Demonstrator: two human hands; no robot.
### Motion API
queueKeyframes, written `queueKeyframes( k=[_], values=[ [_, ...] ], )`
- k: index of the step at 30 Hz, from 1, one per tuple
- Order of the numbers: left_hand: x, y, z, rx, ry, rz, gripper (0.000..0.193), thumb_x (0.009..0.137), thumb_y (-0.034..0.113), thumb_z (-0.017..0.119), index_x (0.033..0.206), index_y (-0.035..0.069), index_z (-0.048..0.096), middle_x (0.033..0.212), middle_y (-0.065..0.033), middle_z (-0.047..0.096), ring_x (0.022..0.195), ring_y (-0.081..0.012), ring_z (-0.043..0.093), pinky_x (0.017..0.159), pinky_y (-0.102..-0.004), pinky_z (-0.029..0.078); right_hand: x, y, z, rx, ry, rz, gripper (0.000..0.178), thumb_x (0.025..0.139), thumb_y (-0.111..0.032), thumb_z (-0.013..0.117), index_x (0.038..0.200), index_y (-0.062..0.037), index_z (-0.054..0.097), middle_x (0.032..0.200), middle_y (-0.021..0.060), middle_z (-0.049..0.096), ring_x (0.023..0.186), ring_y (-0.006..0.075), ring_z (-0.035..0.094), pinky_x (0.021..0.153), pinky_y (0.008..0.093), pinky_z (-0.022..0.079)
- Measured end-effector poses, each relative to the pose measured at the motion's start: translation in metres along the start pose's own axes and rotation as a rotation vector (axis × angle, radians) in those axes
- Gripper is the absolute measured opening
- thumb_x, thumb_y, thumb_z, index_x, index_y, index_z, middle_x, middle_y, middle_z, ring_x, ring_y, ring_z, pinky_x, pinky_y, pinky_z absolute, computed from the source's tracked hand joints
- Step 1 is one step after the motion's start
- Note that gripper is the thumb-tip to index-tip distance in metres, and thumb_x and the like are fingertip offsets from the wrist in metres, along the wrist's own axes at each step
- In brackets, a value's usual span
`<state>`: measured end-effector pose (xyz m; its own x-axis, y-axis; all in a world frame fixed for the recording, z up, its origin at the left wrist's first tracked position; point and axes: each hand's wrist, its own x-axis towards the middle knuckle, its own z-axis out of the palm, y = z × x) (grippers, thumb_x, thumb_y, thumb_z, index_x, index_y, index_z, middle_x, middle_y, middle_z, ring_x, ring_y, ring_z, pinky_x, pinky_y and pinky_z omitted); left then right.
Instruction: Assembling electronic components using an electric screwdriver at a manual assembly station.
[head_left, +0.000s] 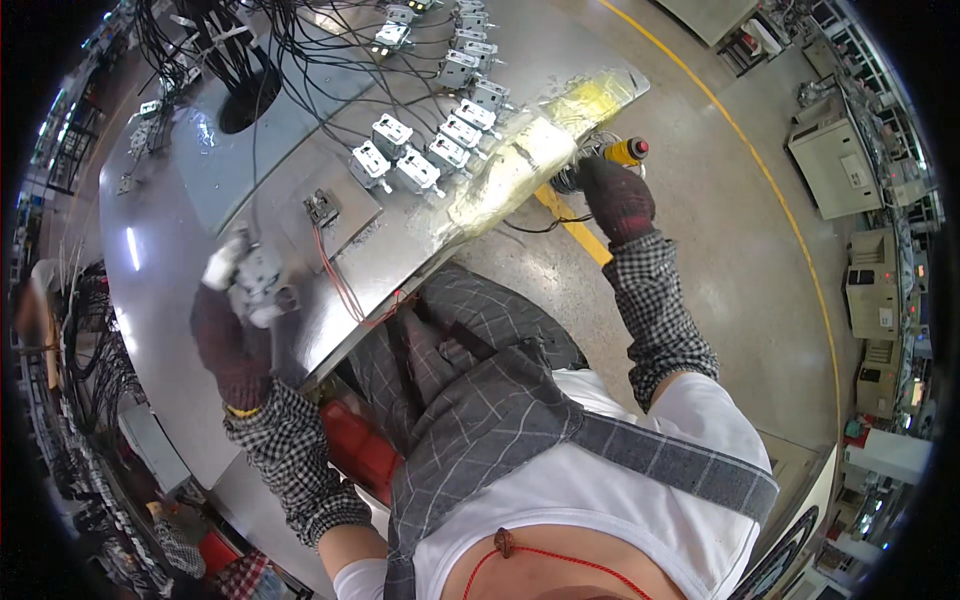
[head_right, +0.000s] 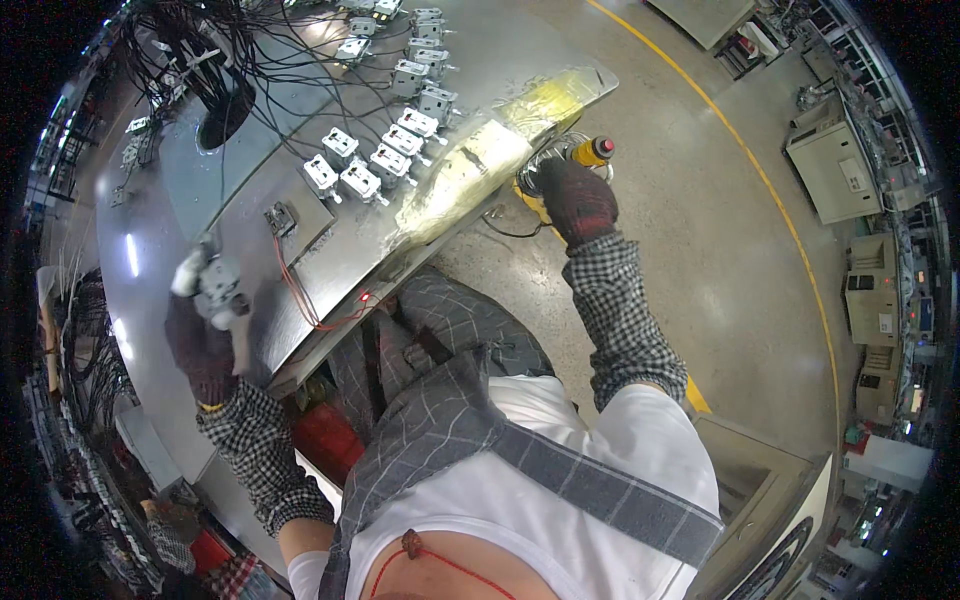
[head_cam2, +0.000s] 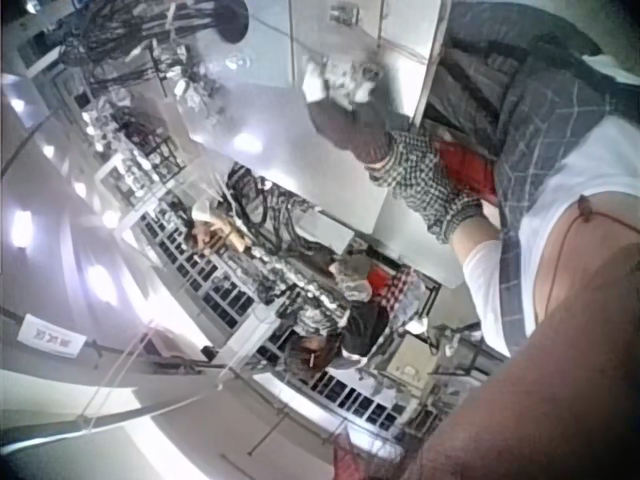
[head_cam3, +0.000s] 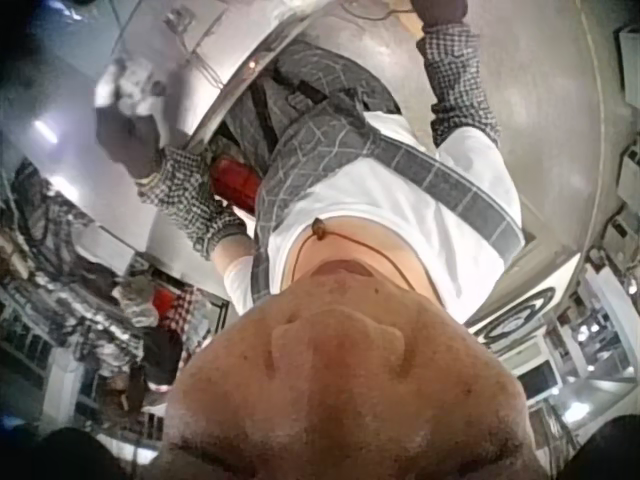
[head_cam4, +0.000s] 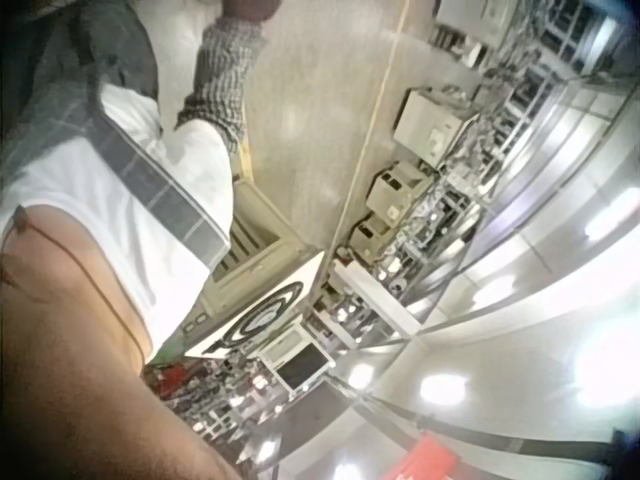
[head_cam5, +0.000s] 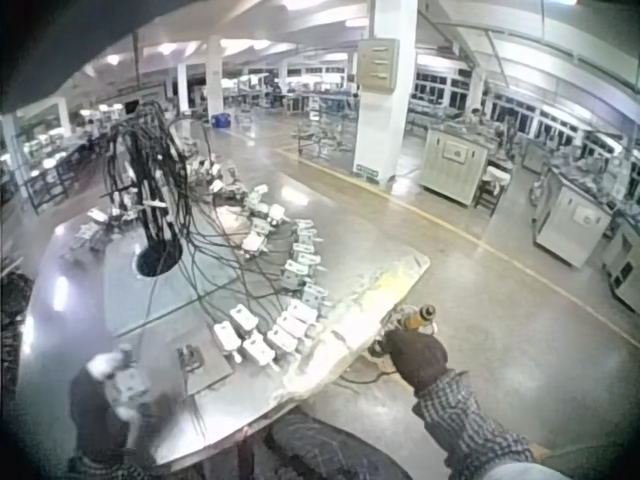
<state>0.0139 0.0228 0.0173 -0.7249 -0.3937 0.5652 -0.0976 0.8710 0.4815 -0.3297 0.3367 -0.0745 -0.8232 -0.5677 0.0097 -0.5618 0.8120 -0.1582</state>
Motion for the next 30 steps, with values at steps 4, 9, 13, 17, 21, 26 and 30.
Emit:
queueKeyframes(
  k=[4, 9, 13, 17, 21, 26, 30],
  values=[
    [0.005, -0.011, 0.012, 0.001, -0.115, 0.024, 0.063, 0.095, 0.048, 0.058, 0.132, -0.002, 0.053, 0.123, -0.0157, 0.063, 0.115, -0.0248, 0.060, 0.099, -0.0378, 0.046, -0.013, 0.022, 0.010, 0.138, 0.100, -0.086, 0.024, 0.091, -0.025, 0.060, 0.111, -0.0134, 0.068, 0.106, 0.0108, 0.070, 0.094, 0.0297, 0.066, 0.079, 0.0395, 0.053],
    [0.003, -0.002, 0.011, -0.382, 0.037, -0.199, 0.048, 0.096, 0.029, 0.056, 0.133, -0.002, 0.053, 0.121, -0.0118, 0.062, 0.107, -0.0193, 0.060, 0.093, -0.0324, 0.048, -0.030, 0.044, -0.001, 0.703, 0.110, 0.271, 0.035, 0.094, -0.037, 0.061, 0.095, -0.0039, 0.070, 0.073, 0.0089, 0.065, 0.059, 0.0156, 0.062, 0.059, 0.0324, 0.049],
    [0.011, -0.010, 0.017, -0.617, 0.039, -0.257, 0.051, 0.095, 0.028, 0.061, 0.135, -0.001, 0.051, 0.124, -0.0122, 0.060, 0.111, -0.0198, 0.058, 0.095, -0.0327, 0.048, -0.029, 0.074, 0.004, 0.792, -0.103, 0.416, 0.056, 0.089, -0.058, 0.059, 0.094, -0.0028, 0.068, 0.070, 0.0052, 0.058, 0.053, 0.0130, 0.054, 0.050, 0.0291, 0.046],
    [0.020, 0.005, 0.017, -0.653, 0.087, -0.229, 0.054, 0.094, 0.030, 0.062, 0.135, -0.002, 0.050, 0.120, -0.0110, 0.062, 0.107, -0.0170, 0.060, 0.093, -0.0300, 0.048, -0.010, 0.073, 0.037, 1.115, -0.247, 0.589, 0.054, 0.091, -0.050, 0.059, 0.118, -0.0037, 0.059, 0.094, 0.0139, 0.060, 0.068, 0.0158, 0.059, 0.054, 0.0302, 0.049],
    [0.032, 0.009, 0.021, -0.550, 0.072, -0.301, 0.045, 0.094, 0.023, 0.064, 0.130, -0.002, 0.055, 0.115, -0.0098, 0.065, 0.104, -0.0151, 0.061, 0.092, -0.0290, 0.048, 0.006, 0.089, 0.061, 0.784, 0.004, 0.176, 0.054, 0.094, -0.051, 0.052, 0.127, -0.0083, 0.055, 0.113, 0.0104, 0.057, 0.097, 0.0180, 0.056, 0.078, 0.0314, 0.049],
    [0.032, -0.001, 0.022, -0.481, 0.013, -0.403, 0.042, 0.094, 0.021, 0.064, 0.128, -0.002, 0.057, 0.110, -0.0100, 0.067, 0.101, -0.0150, 0.062, 0.090, -0.0289, 0.049, 0.019, 0.091, 0.070, 0.956, 0.279, 0.077, 0.038, 0.096, -0.023, 0.055, 0.130, -0.0052, 0.054, 0.125, 0.0146, 0.051, 0.111, 0.0202, 0.053, 0.088, 0.0304, 0.046],
    [0.034, -0.005, 0.026, -0.498, 0.009, -0.397, 0.042, 0.093, 0.022, 0.065, 0.127, -0.002, 0.057, 0.105, -0.0090, 0.068, 0.097, -0.0146, 0.063, 0.088, -0.0287, 0.050, 0.021, 0.058, 0.041, 1.275, 0.345, 0.259, 0.047, 0.089, -0.026, 0.065, 0.127, -0.0003, 0.056, 0.118, 0.0126, 0.057, 0.108, 0.0213, 0.057, 0.093, 0.0323, 0.045]
  ],
)
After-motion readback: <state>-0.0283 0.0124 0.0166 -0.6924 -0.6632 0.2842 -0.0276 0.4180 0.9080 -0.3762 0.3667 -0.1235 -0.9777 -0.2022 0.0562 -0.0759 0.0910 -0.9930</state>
